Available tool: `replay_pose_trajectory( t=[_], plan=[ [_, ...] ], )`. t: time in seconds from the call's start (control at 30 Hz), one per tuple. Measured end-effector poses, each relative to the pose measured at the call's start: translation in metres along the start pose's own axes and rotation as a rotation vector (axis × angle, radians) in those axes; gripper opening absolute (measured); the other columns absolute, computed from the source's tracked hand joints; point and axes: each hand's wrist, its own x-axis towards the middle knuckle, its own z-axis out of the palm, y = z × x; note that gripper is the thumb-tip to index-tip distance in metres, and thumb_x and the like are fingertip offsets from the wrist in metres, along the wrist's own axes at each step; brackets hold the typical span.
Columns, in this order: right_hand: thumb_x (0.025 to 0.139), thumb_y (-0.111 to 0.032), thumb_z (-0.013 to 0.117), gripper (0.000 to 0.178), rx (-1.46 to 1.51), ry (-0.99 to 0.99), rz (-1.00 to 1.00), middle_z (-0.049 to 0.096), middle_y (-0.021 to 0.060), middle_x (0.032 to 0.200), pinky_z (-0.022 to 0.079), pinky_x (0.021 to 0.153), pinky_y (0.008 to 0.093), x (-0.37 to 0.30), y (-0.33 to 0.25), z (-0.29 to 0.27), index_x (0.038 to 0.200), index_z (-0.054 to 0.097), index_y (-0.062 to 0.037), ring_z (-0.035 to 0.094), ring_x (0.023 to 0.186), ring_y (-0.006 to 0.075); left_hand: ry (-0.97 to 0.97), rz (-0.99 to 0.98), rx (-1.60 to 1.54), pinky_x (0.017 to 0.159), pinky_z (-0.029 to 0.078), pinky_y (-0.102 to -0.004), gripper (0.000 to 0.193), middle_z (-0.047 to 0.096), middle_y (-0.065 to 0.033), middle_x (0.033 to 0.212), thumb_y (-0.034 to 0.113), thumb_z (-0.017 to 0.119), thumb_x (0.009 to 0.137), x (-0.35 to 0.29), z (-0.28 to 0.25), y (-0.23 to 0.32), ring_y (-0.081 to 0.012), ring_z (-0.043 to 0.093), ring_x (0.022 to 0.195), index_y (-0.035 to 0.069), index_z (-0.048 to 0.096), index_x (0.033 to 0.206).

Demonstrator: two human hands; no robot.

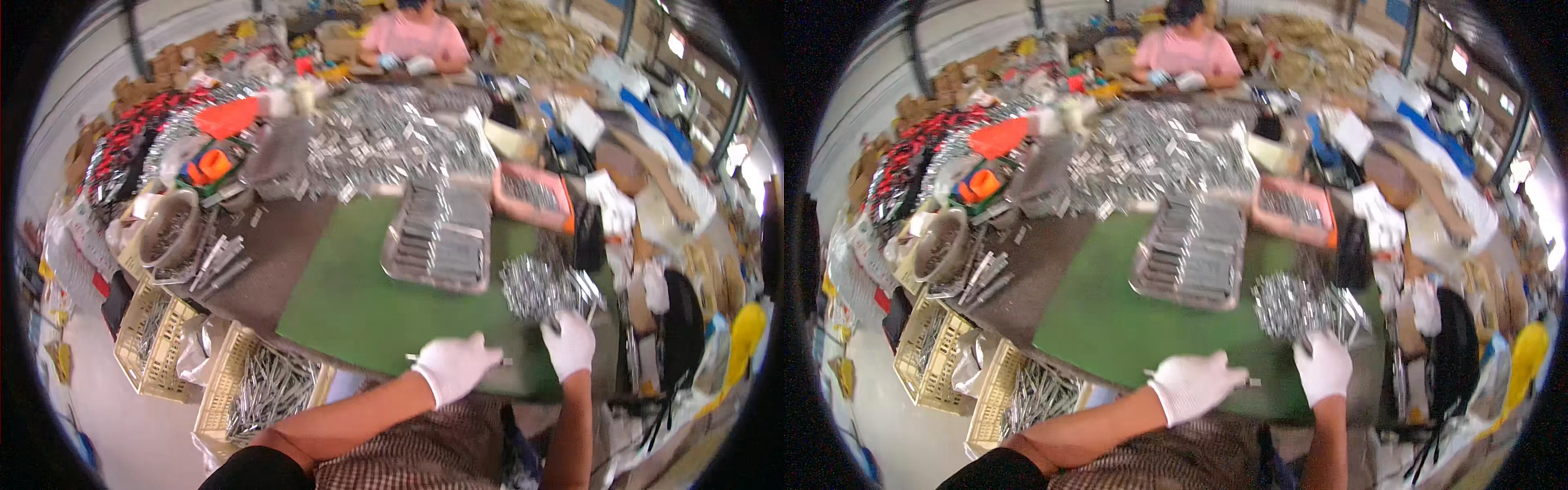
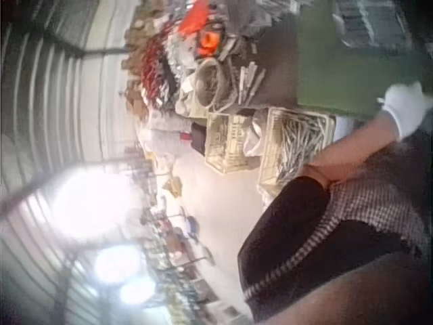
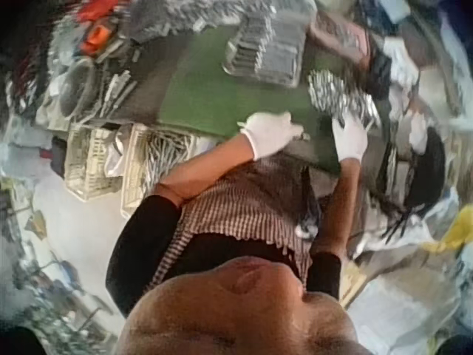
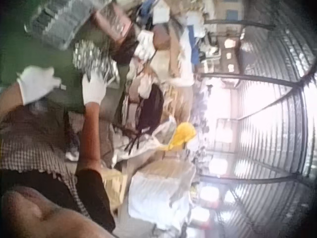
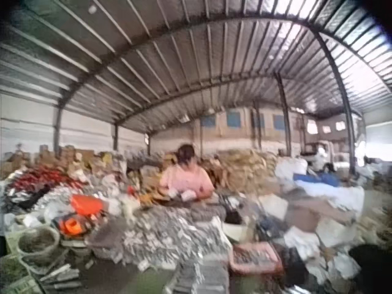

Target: Assembling small metal rods and screws by hand.

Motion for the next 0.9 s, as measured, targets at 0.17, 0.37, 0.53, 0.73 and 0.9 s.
replay_pose_trajectory(
  t=[0.17, 0.37, 0.53, 0.73, 0.9],
  plan=[
    [0.078, -0.012, 0.068, 0.012, 0.466, -0.073, -0.090, 0.064, 0.0114, 0.086, 0.050, 0.070, 0.0353, -0.026, -0.043, -0.004, 0.087, 0.066, -0.0054, 0.064, 0.078, 0.0287, 0.096, -0.060, 0.032, 0.052, 0.052, -0.0400, 0.016, 0.054, -0.0112, 0.079, 0.026, 0.056, 0.089, -0.002, -0.004, -0.006, -0.0282, 0.063, 0.061, 0.017, 0.062, 0.101],
    [0.076, -0.012, 0.068, 0.012, 0.487, -0.059, -0.097, 0.064, 0.0130, 0.085, 0.050, 0.069, 0.0368, -0.043, -0.046, 0.006, 0.085, 0.065, -0.0049, 0.063, 0.077, 0.0302, 0.105, -0.052, -0.020, 0.056, 0.052, -0.0419, 0.017, 0.055, -0.0107, 0.080, 0.028, 0.057, 0.089, 0.000, -0.001, -0.004, -0.0289, 0.064, 0.063, 0.018, 0.062, 0.102],
    [0.071, -0.018, 0.070, 0.017, 0.313, -0.089, -0.094, 0.060, 0.0144, 0.078, 0.048, 0.064, 0.0422, -0.050, -0.052, 0.006, 0.079, 0.061, -0.0059, 0.060, 0.072, 0.0350, 0.068, -0.064, -0.056, 0.059, 0.054, -0.0434, 0.016, 0.056, -0.0125, 0.084, 0.025, 0.056, 0.088, -0.006, 0.001, 0.003, -0.0310, 0.065, 0.066, 0.017, 0.062, 0.101],
    [0.069, -0.021, 0.071, 0.022, 0.349, -0.212, -0.016, 0.058, 0.0151, 0.070, 0.046, 0.064, 0.0420, -0.048, -0.050, 0.006, 0.072, 0.057, -0.0037, 0.059, 0.070, 0.0343, 0.024, -0.064, -0.131, 0.064, 0.054, -0.0448, 0.017, 0.057, -0.0167, 0.089, 0.020, 0.055, 0.088, -0.008, -0.002, 0.004, -0.0344, 0.066, 0.071, 0.012, 0.063, 0.101],
    [0.066, -0.021, 0.078, 0.031, 0.242, -0.107, -0.138, 0.054, 0.0143, 0.066, 0.044, 0.058, 0.0392, -0.047, -0.034, 0.025, 0.067, 0.052, -0.0035, 0.054, 0.062, 0.0317, 0.058, 0.049, -0.042, 0.053, 0.053, -0.0430, 0.024, 0.054, -0.0128, 0.083, 0.022, 0.054, 0.090, -0.008, 0.011, -0.007, -0.0309, 0.064, 0.060, 0.019, 0.061, 0.113]
  ],
)
